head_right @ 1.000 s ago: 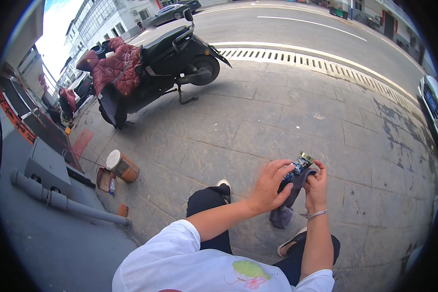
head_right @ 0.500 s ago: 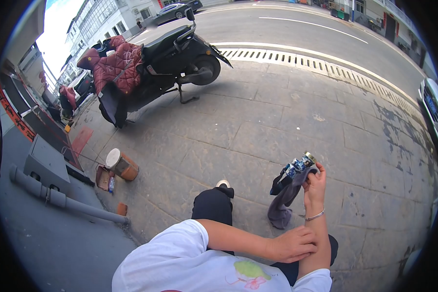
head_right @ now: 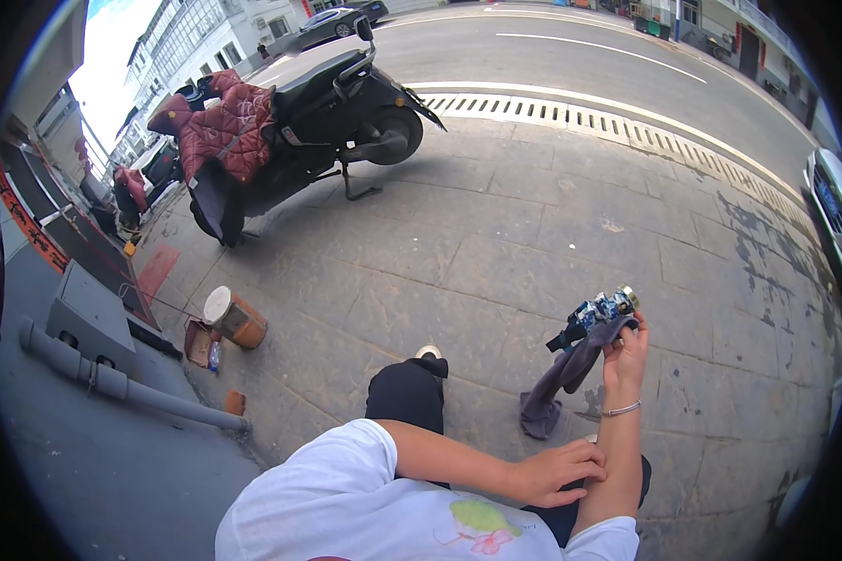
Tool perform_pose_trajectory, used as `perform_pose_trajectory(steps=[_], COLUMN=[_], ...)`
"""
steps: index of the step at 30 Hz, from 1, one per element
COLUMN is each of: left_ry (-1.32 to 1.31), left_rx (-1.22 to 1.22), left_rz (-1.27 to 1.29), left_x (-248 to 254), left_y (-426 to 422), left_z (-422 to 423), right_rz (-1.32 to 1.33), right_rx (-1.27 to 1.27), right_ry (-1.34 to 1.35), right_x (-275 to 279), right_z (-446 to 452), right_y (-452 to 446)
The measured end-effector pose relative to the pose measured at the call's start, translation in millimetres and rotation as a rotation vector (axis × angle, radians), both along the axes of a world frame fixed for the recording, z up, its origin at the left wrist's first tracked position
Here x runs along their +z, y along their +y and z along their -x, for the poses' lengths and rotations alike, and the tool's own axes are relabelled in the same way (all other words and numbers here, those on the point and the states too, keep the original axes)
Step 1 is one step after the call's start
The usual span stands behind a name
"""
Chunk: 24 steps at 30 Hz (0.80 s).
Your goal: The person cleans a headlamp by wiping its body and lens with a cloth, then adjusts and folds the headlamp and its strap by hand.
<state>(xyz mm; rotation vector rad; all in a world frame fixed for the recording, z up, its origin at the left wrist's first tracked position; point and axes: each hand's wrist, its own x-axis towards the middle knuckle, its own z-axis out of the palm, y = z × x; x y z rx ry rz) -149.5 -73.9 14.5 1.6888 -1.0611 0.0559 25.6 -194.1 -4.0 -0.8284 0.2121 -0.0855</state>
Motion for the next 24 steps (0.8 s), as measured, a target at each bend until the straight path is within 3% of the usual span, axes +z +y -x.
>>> perform_pose_trajectory(steps=[4,9,18,21,24], left_ry=[0.024,-0.025,-0.012,-0.035,-0.074], left_rx=[-0.088,0.241,-0.130,-0.039,0.210], left_rz=[0.005,-0.003,-0.046,-0.065,0.051], left_x=[0.6,18.6,2.5,2.0,16.7], left_y=[0.7,1.8,1.5,2.6,4.0], left_z=[-0.3,-27.8,-3.5,-17.1,-24.7], right_rz=[-0.025,-0.028,-0.015,-0.019,-0.026], right_rx=[0.009,0.049,0.028,0.046,0.048], right_ry=[0.001,-0.007,0.013,0.009,0.004], right_x=[-1.8,-4.7,-2.6,-2.4,-2.8], right_z=[0.3,-0.7,1.2,1.1,0.9], right_y=[-4.2,-3.0,1.0,0.3,1.2])
